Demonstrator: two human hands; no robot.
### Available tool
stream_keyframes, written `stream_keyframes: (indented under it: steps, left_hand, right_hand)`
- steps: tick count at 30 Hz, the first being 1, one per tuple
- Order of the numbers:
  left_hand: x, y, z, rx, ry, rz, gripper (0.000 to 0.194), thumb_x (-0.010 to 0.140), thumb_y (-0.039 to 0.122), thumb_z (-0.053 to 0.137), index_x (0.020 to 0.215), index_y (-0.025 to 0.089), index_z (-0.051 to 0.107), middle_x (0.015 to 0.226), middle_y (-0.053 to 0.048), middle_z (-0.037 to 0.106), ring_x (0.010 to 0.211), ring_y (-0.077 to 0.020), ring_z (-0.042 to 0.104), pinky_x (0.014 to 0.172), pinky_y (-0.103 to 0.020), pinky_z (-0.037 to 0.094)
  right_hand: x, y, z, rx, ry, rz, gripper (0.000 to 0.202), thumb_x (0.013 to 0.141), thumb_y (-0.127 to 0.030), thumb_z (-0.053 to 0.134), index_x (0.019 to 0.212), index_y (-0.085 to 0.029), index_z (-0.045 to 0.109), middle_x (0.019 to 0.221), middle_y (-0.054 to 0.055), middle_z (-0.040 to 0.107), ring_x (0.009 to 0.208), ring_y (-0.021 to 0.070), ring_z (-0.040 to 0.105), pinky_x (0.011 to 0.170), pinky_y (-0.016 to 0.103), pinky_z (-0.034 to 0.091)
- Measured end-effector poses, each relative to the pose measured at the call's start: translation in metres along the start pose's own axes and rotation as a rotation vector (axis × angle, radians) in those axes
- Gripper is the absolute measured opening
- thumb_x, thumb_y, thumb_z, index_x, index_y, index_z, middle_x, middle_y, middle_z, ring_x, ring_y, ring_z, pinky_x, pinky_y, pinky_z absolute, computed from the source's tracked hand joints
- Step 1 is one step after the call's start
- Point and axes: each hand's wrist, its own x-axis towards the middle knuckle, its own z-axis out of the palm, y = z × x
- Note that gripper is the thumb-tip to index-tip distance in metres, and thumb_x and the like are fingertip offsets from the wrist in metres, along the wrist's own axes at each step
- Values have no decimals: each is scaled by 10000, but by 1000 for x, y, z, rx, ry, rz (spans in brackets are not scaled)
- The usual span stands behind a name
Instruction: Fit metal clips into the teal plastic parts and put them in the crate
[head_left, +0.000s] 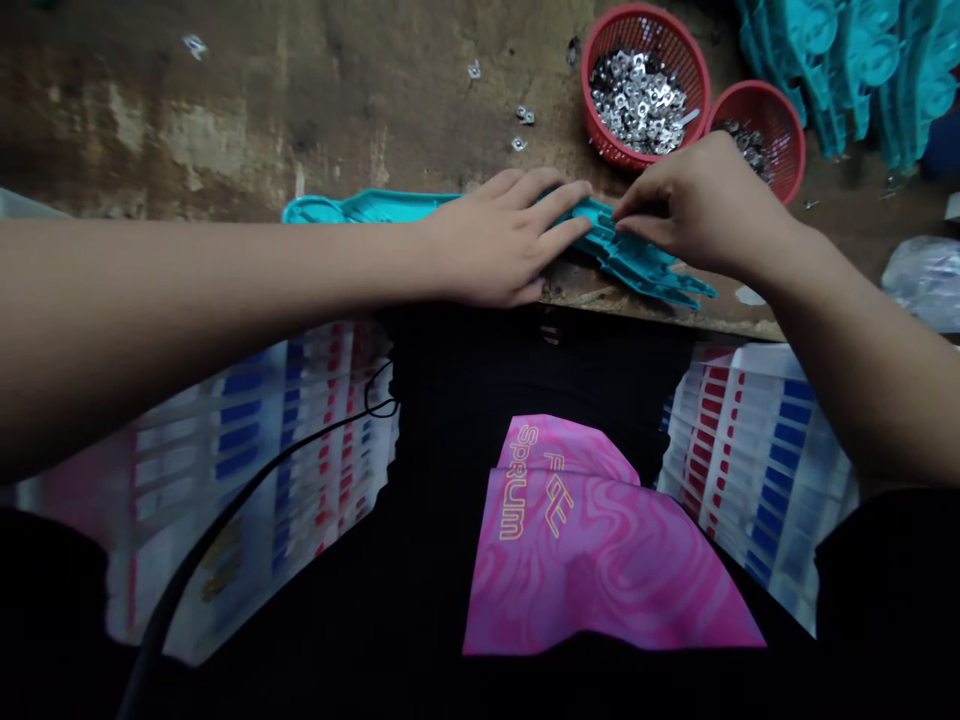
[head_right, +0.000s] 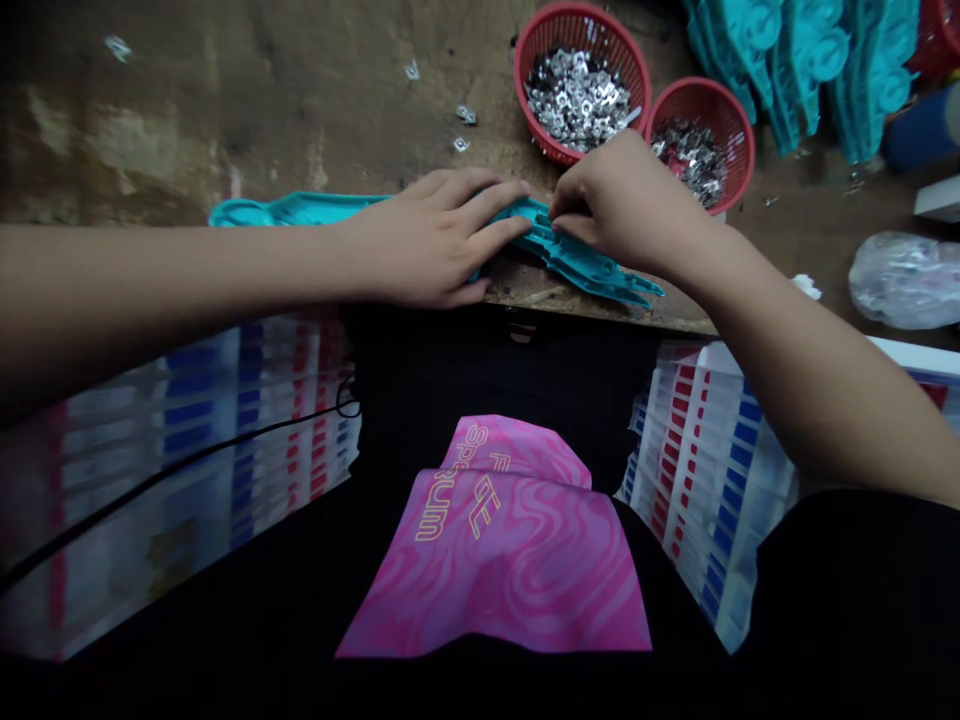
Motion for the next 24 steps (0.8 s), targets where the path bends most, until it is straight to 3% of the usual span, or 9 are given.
stream_keyframes:
  steps: [7, 17, 21, 24]
  left_hand:
    - [-1, -1, 0, 23, 7, 19, 1145, 1027, 537, 807, 2038, 155, 429, 2088, -272, 468, 1956, -606, 385, 1606, -811, 386]
    - [-1, -3, 2, 35, -3, 14, 1111, 1069, 519, 784, 2052, 158, 416, 2106, -264, 442, 1969, -593, 363, 1609, -797, 374]
    - [0, -2, 2, 39, -1, 31, 1125, 1076, 605, 823, 2031, 140, 454, 2101, -300, 430, 1952, -618, 385, 1588, -808, 388]
    - [-1, -1, -1, 42, -3, 43, 1121, 1060, 570, 852, 2014, 114, 478, 2109, -333, 397, 1939, -636, 412, 1566, -829, 406]
  right_hand:
    - [1, -9, -10, -172, -37, -70, 522, 1162, -549, 592, 1302, -220, 972, 1385, 246, 911, 1248, 458, 852, 1245, 632, 611]
    - [2, 2, -4, -36, -49, -59, 301, 1070, -513, 704, 1151, -312, 912, 1345, 185, 909, 1278, 419, 849, 1337, 603, 563]
    - [1, 2, -6, -70, -60, -67, 304, 1116, -479, 678, 1213, -308, 910, 1383, 175, 908, 1295, 397, 839, 1328, 579, 583]
    - [1, 2, -7, -118, -83, -106, 325, 1154, -422, 639, 1219, -281, 925, 1373, 174, 909, 1247, 374, 833, 1257, 545, 609]
